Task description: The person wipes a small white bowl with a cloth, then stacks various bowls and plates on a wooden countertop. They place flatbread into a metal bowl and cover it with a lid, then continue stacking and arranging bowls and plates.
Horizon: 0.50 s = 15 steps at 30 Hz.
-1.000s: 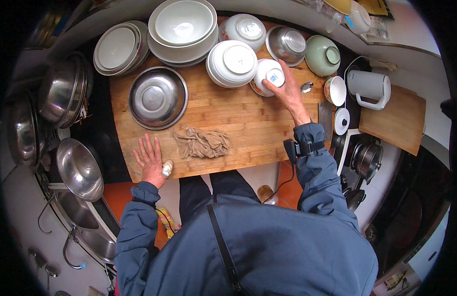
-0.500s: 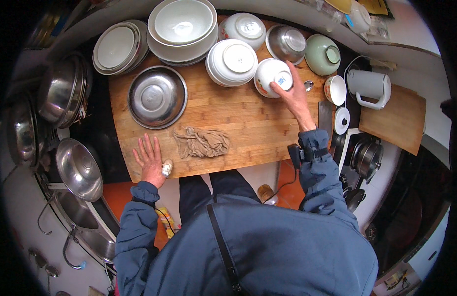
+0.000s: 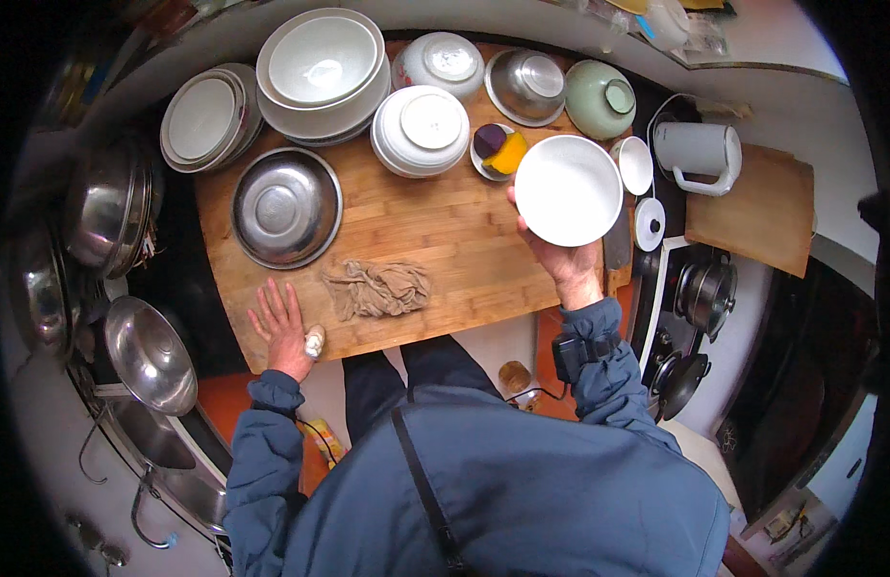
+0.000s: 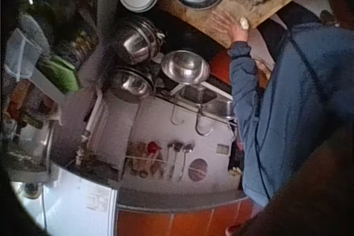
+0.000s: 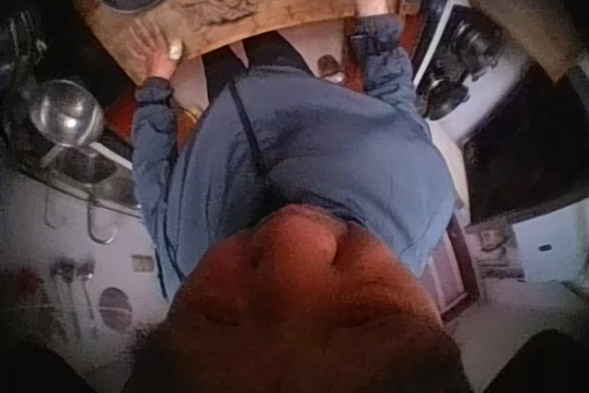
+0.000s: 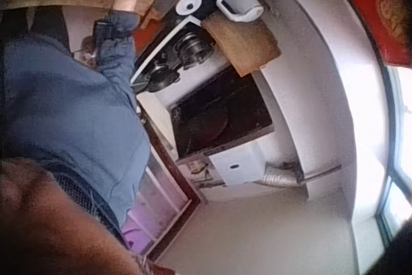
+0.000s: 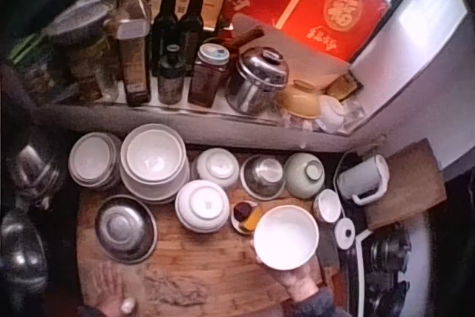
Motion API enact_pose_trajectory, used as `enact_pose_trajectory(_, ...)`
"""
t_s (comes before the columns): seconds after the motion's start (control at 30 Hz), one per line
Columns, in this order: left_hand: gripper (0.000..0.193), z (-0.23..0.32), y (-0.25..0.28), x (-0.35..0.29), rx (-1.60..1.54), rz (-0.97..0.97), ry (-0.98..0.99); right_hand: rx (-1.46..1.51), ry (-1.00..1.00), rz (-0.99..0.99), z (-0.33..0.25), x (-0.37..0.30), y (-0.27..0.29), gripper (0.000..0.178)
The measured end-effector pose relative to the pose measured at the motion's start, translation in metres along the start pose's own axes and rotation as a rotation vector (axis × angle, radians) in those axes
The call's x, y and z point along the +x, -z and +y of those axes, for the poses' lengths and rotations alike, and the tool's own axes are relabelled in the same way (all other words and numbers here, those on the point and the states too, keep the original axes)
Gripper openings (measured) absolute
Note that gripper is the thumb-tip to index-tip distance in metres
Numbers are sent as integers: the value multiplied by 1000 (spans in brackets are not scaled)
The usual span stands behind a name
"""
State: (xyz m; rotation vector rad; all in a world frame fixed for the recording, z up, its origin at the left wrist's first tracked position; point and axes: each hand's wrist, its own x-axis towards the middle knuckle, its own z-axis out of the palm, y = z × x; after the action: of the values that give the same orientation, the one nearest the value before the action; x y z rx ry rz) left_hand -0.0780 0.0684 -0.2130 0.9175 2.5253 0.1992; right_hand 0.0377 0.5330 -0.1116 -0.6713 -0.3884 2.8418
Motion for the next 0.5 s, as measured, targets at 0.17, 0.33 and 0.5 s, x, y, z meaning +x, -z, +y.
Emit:
enact_pose_trajectory(0.17, 97, 1, -2, 0, 7, -15, 8, 205, -112, -59, 26, 4, -16, 86)
enact_pose_trajectory(0.33, 96, -4, 11, -2, -78, -98, -4, 280, -259, -88, 61, 5, -39, 88)
enact_pose_trajectory(0.5, 95, 0, 61, -3, -869, -82, -44, 33, -428, -275, 113, 13, -61, 100)
